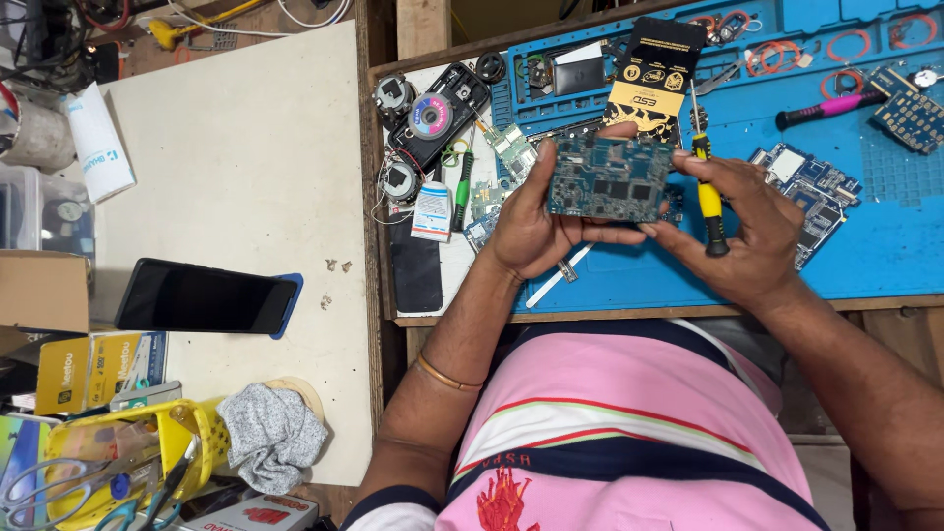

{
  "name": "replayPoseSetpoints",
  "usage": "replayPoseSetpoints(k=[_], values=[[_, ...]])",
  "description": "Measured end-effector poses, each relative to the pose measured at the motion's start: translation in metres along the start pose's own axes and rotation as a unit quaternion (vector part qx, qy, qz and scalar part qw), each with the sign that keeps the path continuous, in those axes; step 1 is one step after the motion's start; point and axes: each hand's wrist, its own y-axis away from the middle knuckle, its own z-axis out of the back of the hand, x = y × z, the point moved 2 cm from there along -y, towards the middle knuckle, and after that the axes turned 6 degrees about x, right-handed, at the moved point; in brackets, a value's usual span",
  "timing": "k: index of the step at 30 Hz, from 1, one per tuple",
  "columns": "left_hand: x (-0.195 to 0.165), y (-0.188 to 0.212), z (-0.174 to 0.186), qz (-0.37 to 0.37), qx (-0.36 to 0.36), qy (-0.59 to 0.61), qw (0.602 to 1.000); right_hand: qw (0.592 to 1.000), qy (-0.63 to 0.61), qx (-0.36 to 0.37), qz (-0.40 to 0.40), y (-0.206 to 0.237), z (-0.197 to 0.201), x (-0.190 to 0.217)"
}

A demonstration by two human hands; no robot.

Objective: The person repairs a circuit board at a workbench, holding the board with one hand and using a yellow-handled screwdriver to pry and unscrew components from it. They reposition and turn the board repeatedly while working on different edges and connectors.

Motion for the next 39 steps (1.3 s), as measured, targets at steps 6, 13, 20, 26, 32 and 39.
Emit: replayPoseSetpoints(k=[6, 13, 20, 26, 32, 39], values=[[0.001, -0.001, 0.004, -0.021, -0.058, -0.095, 0.994, 1.000, 0.005, -0.003, 0.002, 0.005, -0.002, -0.007], [0.005, -0.002, 0.011, -0.022, -0.074, -0.119, 0.990, 0.999, -0.007, -0.006, -0.035, 0.001, 0.000, -0.001], [0.011, 0.000, 0.022, -0.036, -0.078, -0.141, 0.986, 0.984, -0.136, -0.068, -0.095, -0.001, 0.004, -0.005], [0.010, -0.001, 0.022, -0.017, -0.106, -0.148, 0.983, 0.966, -0.200, -0.056, -0.156, 0.023, -0.004, -0.035], [0.005, -0.001, 0.011, -0.021, -0.101, -0.167, 0.981, 0.949, -0.265, -0.061, -0.160, 0.021, -0.004, -0.039], [0.005, -0.001, 0.004, -0.122, -0.100, -0.293, 0.943, 0.896, -0.392, -0.087, -0.193, 0.009, 0.000, -0.033]])
